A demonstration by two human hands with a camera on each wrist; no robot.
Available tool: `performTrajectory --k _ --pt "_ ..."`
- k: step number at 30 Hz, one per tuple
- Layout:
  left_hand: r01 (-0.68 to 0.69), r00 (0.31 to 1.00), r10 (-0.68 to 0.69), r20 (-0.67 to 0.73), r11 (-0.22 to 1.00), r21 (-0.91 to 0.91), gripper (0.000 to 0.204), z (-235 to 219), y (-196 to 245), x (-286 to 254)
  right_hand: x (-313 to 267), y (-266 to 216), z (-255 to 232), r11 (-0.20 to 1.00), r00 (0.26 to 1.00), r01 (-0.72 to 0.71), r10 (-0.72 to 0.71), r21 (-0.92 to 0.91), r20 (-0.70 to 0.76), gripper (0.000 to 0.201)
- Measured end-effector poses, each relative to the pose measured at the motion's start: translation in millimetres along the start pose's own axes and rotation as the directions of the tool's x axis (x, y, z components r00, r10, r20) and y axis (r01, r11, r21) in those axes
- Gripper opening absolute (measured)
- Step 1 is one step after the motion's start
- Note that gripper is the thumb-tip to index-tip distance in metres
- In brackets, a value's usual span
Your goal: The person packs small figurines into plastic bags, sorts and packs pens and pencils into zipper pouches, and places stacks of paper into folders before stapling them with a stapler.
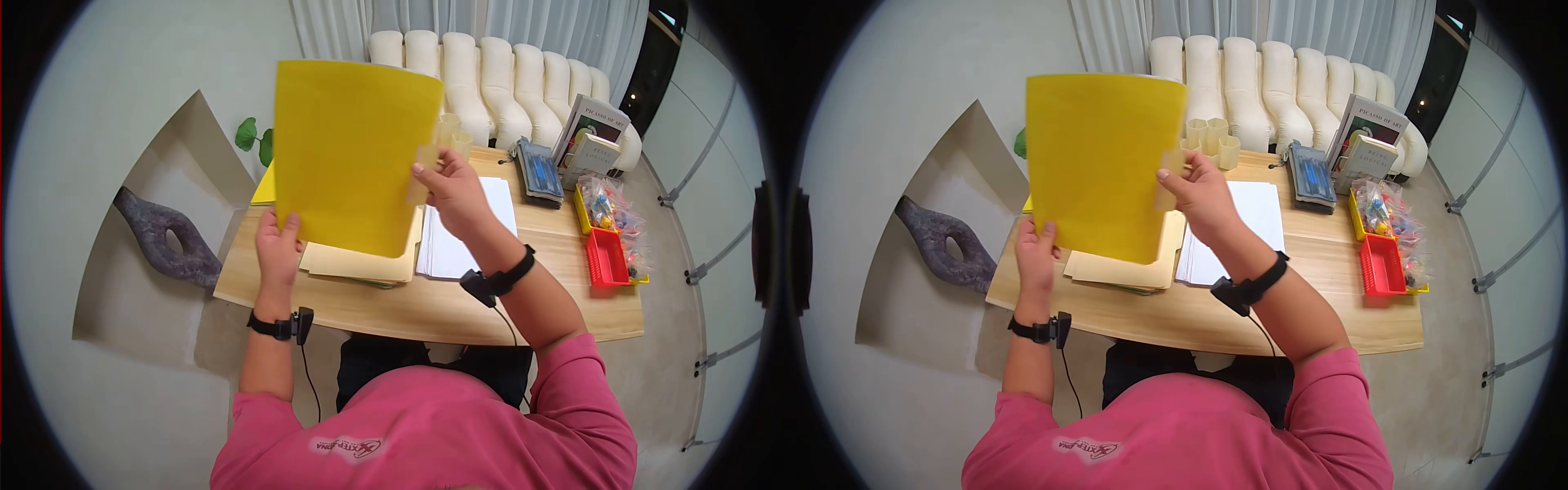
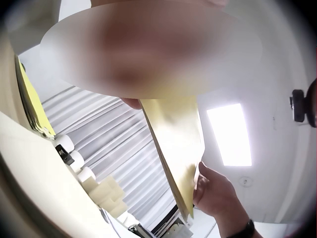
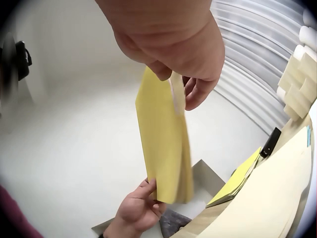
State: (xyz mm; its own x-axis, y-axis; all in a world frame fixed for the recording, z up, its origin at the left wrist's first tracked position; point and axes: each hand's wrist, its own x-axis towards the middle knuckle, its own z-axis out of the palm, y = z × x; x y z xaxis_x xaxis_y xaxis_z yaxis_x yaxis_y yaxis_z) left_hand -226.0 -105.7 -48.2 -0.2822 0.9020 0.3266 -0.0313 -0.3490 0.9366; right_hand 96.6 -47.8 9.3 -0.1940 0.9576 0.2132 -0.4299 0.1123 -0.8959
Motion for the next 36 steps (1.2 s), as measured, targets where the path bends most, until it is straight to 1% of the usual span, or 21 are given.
performTrajectory --k 1,2,4,5,7,8,9,10,11,12,13,14,16,20,25,27,28,29,30,31,36 --pt "-0.017 0.996 0.018 -0.082 1.0 0.009 0.018 -7.6 2.8 11.0 -6.7 -17.3 -0.3 1.0 0.999 0.005 -0.005 -0.002 -0.032 0.046" --pt "-0.018 0.997 0.019 -0.078 1.0 0.017 0.018 -17.8 5.1 25.2 -14.6 -33.0 -6.4 1.0 0.998 0.009 -0.009 0.0 -0.066 0.051" --pt "0.027 0.978 -0.047 -0.204 0.995 -0.096 0.018 -45.3 8.8 64.1 -24.6 -55.8 -41.9 0.998 0.989 0.068 -0.069 -0.015 -0.13 0.048" --pt "0.027 0.978 -0.044 -0.205 0.996 -0.089 0.018 -63.5 6.1 85.8 -27.4 -59.2 -75.5 0.995 0.988 0.095 -0.091 0.023 -0.127 0.043" --pt "0.138 0.975 -0.134 -0.175 0.99 0.011 0.019 -99.5 -9.3 129.0 -39.0 -70.6 -130.8 0.992 0.966 0.073 -0.044 0.103 -0.256 0.037" --pt "0.136 0.975 -0.131 -0.178 0.991 0.017 0.019 -107.9 -14.0 145.7 -46.7 -72.3 -158.7 0.982 0.953 0.065 -0.009 0.175 -0.302 0.035" --pt "0.217 0.96 -0.189 -0.207 0.969 0.122 0.018 -114.0 -16.8 162.1 -53.2 -67.4 -191.8 0.966 0.947 0.068 0.016 0.249 -0.322 0.03" --pt "0.295 0.94 -0.24 -0.241 0.929 0.224 0.017 -120.7 -21.1 175.8 -60.8 -65.8 -217.2 0.958 0.949 0.054 0.038 0.281 -0.313 0.027" --pt "0.287 0.943 -0.232 -0.239 0.93 0.231 0.017 -131.0 -29.5 190.1 -68.9 -65.1 -229.2 0.945 0.939 0.044 0.071 0.323 -0.335 0.027" --pt "0.368 0.925 -0.317 -0.207 0.884 0.289 0.018 -140.7 -40.1 206.0 -74.7 -61.4 -244.3 0.943 0.94 0.052 0.065 0.329 -0.335 0.027" --pt "0.441 0.897 -0.403 -0.18 0.827 0.349 0.02 -144.2 -48.2 219.4 -79.0 -54.8 -260.3 0.924 0.967 0.023 0.076 0.382 -0.242 0.028" --pt "0.437 0.9 -0.399 -0.178 0.826 0.357 0.02 -142.2 -53.9 228.2 -83.0 -49.0 -263.1 0.902 0.986 -0.013 0.084 0.431 -0.146 0.03" --pt "0.535 0.842 -0.504 -0.193 0.736 0.415 0.023 -139.2 -64.1 242.7 -90.9 -34.1 -268.9 0.902 0.973 -0.016 0.112 0.431 -0.199 0.031" --pt "0.572 0.805 -0.562 -0.19 0.652 0.498 0.026 -137.2 -90.5 259.5 -96.3 -14.6 -272.4 0.878 0.966 -0.054 0.166 0.476 -0.198 0.032" --pt "0.549 0.815 -0.546 -0.194 0.621 0.559 0.026 -145.2 -120.1 270.6 -96.2 -11.9 -273.8 0.888 0.953 -0.05 0.179 0.457 -0.245 0.031" --pt "0.505 0.847 -0.486 -0.214 0.611 0.609 0.027 -147.6 -125.4 271.5 -95.5 -9.0 -274.3 0.887 0.94 -0.047 0.195 0.46 -0.28 0.031" --pt "0.511 0.843 -0.49 -0.221 0.606 0.609 0.027 -156.2 -138.7 278.2 -94.5 -7.3 -274.7 0.885 0.939 -0.056 0.203 0.463 -0.276 0.031" --pt "0.353 0.922 -0.353 -0.158 0.599 0.719 0.029 -171.3 -161.5 288.3 -94.0 -5.1 -274.9 0.886 0.937 -0.06 0.209 0.46 -0.281 0.031" --pt "0.185 0.974 -0.215 -0.074 0.562 0.806 0.03 -183.1 -174.1 291.7 -93.1 -3.5 -274.7 0.888 0.935 -0.064 0.213 0.456 -0.284 0.03" --pt "0.169 0.975 -0.204 -0.092 0.403 0.899 0.036 -161.8 -147.2 277.4 -92.6 -2.3 -274.0 0.892 0.929 -0.071 0.222 0.447 -0.297 0.03" --pt "0.206 0.964 -0.226 -0.142 0.296 0.933 0.04 -160.5 -151.1 264.9 -92.0 -1.9 -271.0 0.899 0.925 -0.068 0.22 0.433 -0.311 0.03"
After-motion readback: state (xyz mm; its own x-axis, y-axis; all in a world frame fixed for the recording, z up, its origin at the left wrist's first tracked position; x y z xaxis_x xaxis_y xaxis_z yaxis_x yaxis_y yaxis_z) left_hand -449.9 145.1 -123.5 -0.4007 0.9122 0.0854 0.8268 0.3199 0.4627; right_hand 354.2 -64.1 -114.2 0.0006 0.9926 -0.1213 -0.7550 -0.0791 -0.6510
